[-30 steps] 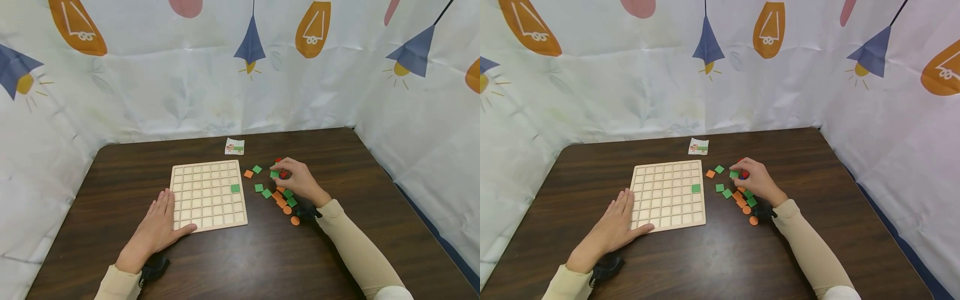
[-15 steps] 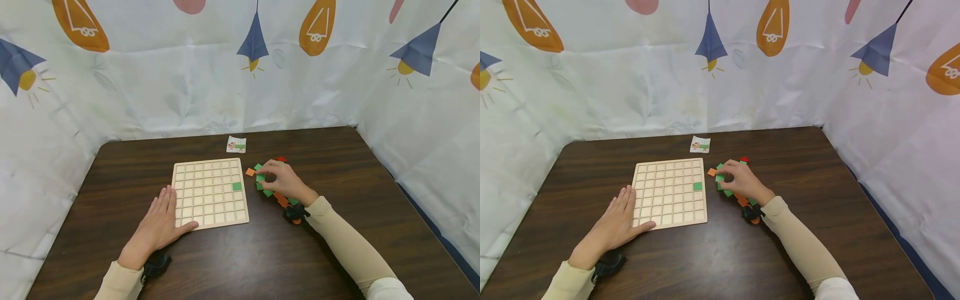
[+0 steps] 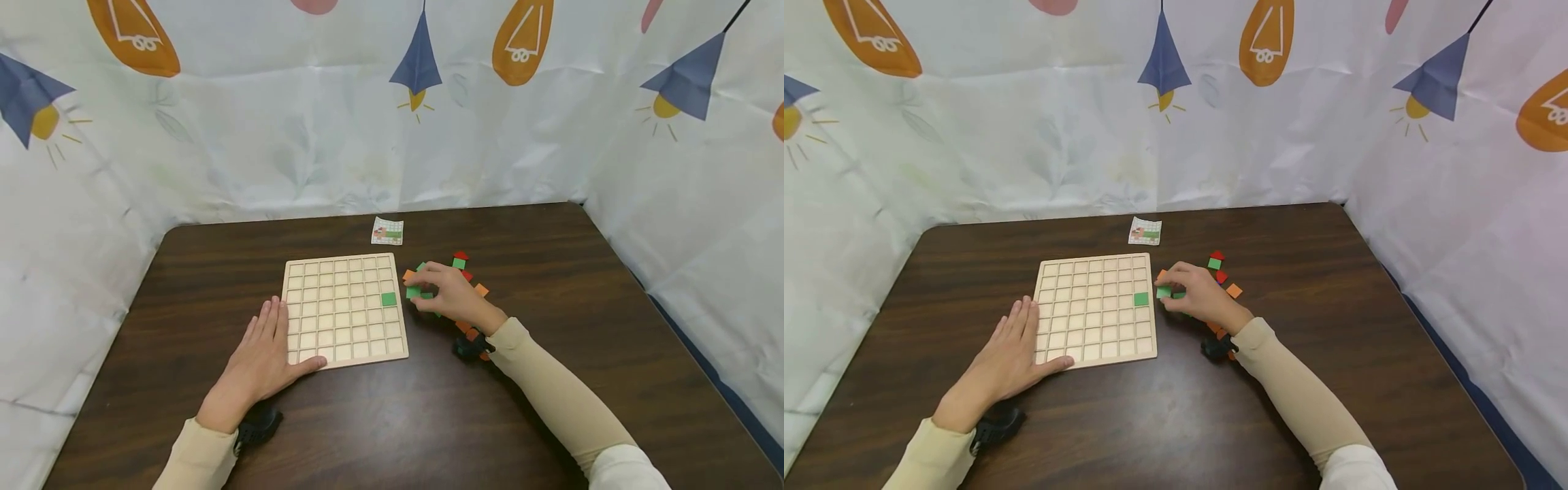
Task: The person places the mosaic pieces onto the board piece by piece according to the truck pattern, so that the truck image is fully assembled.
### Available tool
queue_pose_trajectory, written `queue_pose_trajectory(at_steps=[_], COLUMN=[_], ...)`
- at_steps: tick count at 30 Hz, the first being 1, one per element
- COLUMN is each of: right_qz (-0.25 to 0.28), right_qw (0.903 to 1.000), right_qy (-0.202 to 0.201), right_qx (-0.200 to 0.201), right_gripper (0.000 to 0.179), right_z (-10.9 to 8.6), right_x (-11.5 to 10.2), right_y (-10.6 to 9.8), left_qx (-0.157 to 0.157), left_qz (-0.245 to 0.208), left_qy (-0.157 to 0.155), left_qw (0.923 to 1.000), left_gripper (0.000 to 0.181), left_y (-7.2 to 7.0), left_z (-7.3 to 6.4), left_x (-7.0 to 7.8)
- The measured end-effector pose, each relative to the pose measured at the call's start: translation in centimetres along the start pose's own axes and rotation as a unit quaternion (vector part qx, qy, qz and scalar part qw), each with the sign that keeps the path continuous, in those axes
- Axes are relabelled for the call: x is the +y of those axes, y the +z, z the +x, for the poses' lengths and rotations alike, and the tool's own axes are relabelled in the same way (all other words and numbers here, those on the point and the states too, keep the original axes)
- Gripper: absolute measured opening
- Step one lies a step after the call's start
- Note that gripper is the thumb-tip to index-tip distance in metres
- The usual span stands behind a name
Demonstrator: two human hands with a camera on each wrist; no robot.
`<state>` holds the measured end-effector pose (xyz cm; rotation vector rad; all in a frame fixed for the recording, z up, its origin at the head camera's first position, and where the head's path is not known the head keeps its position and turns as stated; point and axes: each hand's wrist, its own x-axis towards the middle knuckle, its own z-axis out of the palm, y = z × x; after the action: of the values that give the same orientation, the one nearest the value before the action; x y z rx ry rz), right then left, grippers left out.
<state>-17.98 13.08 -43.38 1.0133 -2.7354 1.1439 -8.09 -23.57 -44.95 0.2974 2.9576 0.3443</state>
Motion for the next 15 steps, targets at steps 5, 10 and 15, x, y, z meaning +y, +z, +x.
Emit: queue_pose_trajectory(at_steps=[5,10,15], right_qz=[-0.02,-0.028,-0.02], right_qw=[0.9995,0.9983,0.9978], right_qy=[-0.006,-0.007,-0.004], right_qx=[-0.024,-0.05,-0.063], right_gripper=[0.026,0.025,0.026], right_z=[0.3,0.5,0.8], right_x=[-0.5,-0.8,-1.2], right_y=[0.6,1.1,1.7], left_qx=[0.001,0.001,0.002], left_qz=[-0.011,-0.017,-0.012], left_qy=[-0.004,-0.003,-0.002], left_qw=[0.9999,0.9999,0.9999], left_gripper=[0.134,0.133,0.132], left_y=[0.0,0.1,0.2], left_z=[0.1,0.2,0.1], left_x=[-0.2,-0.3,-0.3])
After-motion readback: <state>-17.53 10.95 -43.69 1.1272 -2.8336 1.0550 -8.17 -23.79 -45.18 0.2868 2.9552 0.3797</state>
